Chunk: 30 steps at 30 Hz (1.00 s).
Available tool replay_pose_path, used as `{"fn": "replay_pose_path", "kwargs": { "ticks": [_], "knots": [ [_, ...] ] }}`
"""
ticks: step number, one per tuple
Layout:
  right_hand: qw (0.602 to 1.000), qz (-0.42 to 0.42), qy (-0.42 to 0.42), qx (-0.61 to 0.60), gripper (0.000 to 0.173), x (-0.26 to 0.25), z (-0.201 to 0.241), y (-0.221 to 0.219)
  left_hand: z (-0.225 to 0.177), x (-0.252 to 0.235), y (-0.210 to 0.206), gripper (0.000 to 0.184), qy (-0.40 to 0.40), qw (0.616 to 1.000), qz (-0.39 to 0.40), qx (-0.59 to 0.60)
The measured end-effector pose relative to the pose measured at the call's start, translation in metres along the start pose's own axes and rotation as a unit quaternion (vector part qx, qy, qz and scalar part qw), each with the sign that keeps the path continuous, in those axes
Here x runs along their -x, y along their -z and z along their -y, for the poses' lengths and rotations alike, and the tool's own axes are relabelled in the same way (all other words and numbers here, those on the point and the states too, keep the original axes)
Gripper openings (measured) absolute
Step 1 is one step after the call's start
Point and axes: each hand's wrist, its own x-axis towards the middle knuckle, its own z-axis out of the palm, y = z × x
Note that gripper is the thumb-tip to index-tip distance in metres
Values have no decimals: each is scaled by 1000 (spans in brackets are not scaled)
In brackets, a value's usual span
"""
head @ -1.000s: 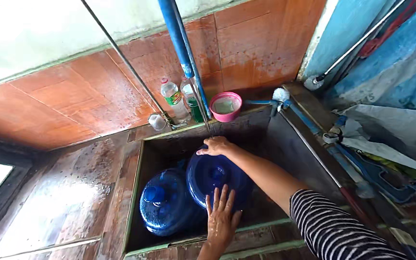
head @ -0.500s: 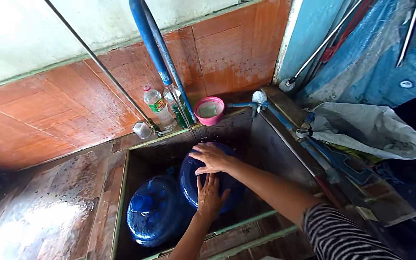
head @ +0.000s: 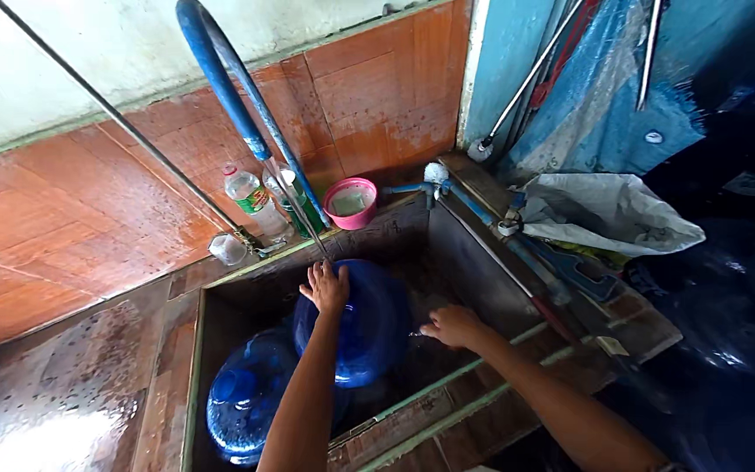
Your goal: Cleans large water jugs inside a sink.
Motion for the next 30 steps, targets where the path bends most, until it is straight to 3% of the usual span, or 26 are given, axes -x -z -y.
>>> {"fn": "replay_pose_path", "kwargs": {
  "ticks": [4,5,8,9,11,14,16,19,21,23,27,30],
  "knots": [
    [999,12,-48,1,55,10,-54,-28,-38,-26,-35,52,-158,986,7,-48],
    [999,18,-47,5,55,11,-63,-36,-44,-31,-41,57,-146,987,1,-64],
    [999,7,-53,10,54,10,-74,-56,-69,-41,-50,95,55,993,-26,-100],
    [998,-11,-55,6,51,9,-74,-60,-79,-40,-54,99,70,992,-15,-104],
    [998,-34,-59,-5,48,10,-72,-63,-92,-21,-64,97,-14,994,29,-108],
    [998,-41,-45,-10,48,10,-72,-63,-92,13,-77,92,-223,961,107,-126],
    [999,-35,-33,-5,49,11,-74,-62,-82,26,-73,76,-248,958,63,-133],
    [999,-37,-24,-10,48,11,-75,-64,-57,12,-50,80,-74,987,-73,-126],
    [999,-35,-25,-19,47,11,-74,-61,-55,-8,-33,76,50,991,-68,-101],
    [999,-27,-26,-27,47,12,-74,-57,-63,-21,-25,62,67,995,-20,-71],
    [999,-21,-8,-33,47,12,-77,-57,-89,-23,-34,54,-55,996,74,-18],
    [999,-19,0,-30,47,12,-79,-58,-82,3,-66,40,-212,976,44,-5]
  ]
}}
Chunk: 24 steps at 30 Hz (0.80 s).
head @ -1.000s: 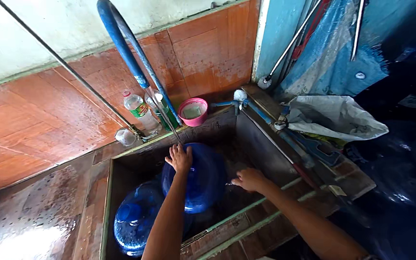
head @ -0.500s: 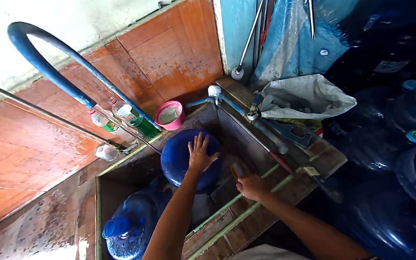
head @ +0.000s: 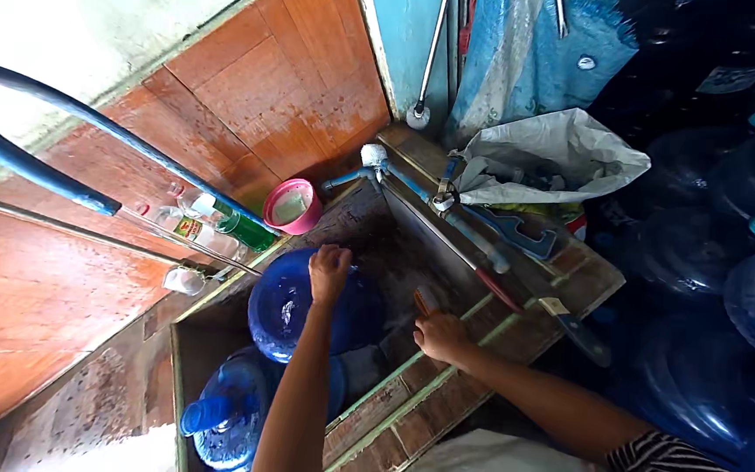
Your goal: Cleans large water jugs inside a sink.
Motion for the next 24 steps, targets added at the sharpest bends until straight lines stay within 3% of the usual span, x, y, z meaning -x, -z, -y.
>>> {"fn": "replay_pose_path", "kwargs": {
  "ticks": [1,3,6,8,9,11,16,18,21,24],
  "knots": [
    [1000,-3,4,-2,47,0,0,-1,1,16,-9,46,-33,999,-11,-32],
    [1000,-6,11,-3,47,0,-1,-1,4,54,-14,58,-8,993,-71,-99],
    [1000,3,12,-5,47,0,0,2,28,80,9,75,213,956,-171,-109],
    [1000,6,10,-7,47,-1,1,1,48,65,29,81,369,909,-184,-61],
    [1000,5,10,-6,46,-2,2,0,54,54,36,78,404,894,-191,-41],
    [1000,2,9,-3,45,-3,2,1,55,32,41,64,376,907,-191,-20],
    [1000,0,6,9,45,-5,2,0,17,-2,32,44,182,977,-67,91],
    [1000,-12,1,21,46,-5,1,0,5,3,12,37,95,993,-53,38],
    [998,-53,-2,-32,43,-7,-4,-3,-6,42,-8,84,74,992,1,-105],
    [947,-238,68,-204,35,-10,0,1,-16,100,-6,77,18,991,83,-103]
  ]
}}
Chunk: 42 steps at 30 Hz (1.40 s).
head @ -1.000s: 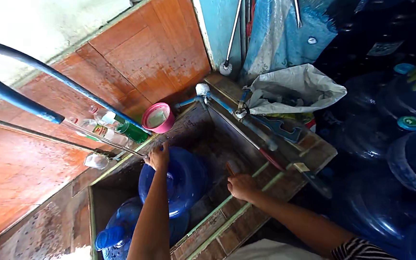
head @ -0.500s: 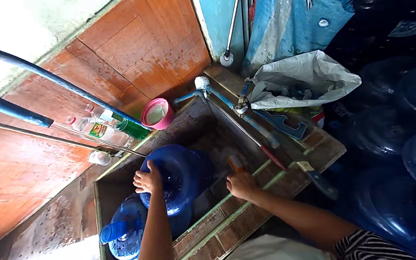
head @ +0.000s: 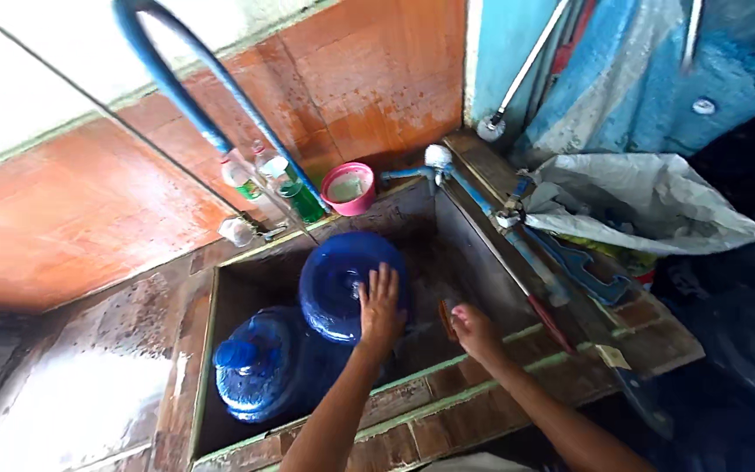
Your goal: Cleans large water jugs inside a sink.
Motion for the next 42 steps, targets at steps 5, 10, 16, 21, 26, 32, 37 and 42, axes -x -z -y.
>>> {"fn": "replay_pose_path", "kwargs": {
  "ticks": [5,10,16,21,26,32,37,42],
  "knots": [
    [939,-85,330,43,32,-37,101,-17,31,75,-24,70,-121,989,-80,12],
    [850,169,428,256,60,-118,196,-93,67,115,-24,58,-50,986,-146,67],
    [907,131,224,330,75,-168,247,-119,95,128,-5,71,132,972,-107,164],
    [935,111,137,308,73,-174,231,-95,91,120,6,69,144,967,-66,200],
    [955,90,9,281,76,-120,182,-48,83,99,12,76,154,969,-87,174],
    [945,258,-125,158,73,-27,108,-23,85,12,30,70,143,968,-153,135],
    [954,223,-23,201,48,-15,94,22,48,-49,21,89,84,987,-91,105],
    [945,70,280,154,30,-39,138,19,-11,-15,21,66,-105,980,129,105]
  ]
}}
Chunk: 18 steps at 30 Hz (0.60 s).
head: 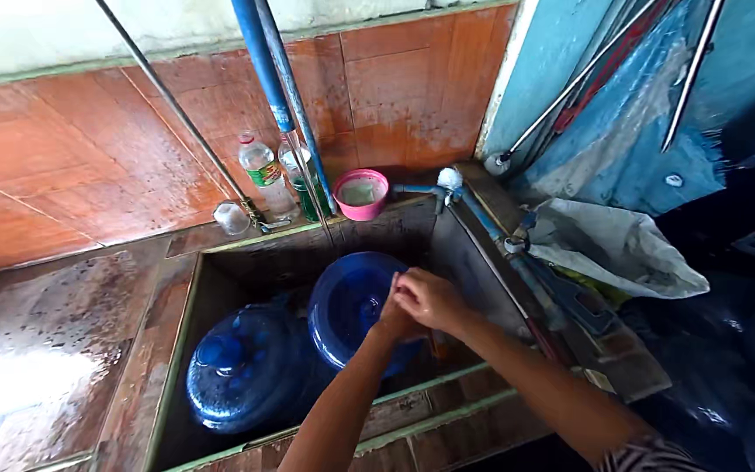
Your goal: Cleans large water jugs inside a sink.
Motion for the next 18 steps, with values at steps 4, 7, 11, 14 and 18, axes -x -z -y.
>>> {"fn": "replay_pose_path", "kwargs": {
  "ticks": [4,7,11,14,18],
  "knots": [
    [978,117,157,68,63,-73,14,-48,-14,26,-35,63,21,997,52,-56],
    [994,66,55,73,72,-110,-6,-67,10,57,-61,58,-18,987,-147,-69],
    [986,26,-129,100,70,-99,-22,-38,38,78,-60,62,77,943,-320,-41],
    [968,120,-191,108,65,-60,-30,-6,59,60,-38,72,183,903,-382,-68],
    [943,234,-215,102,55,-20,-62,51,79,21,27,81,373,862,-343,-18]
  ]
}}
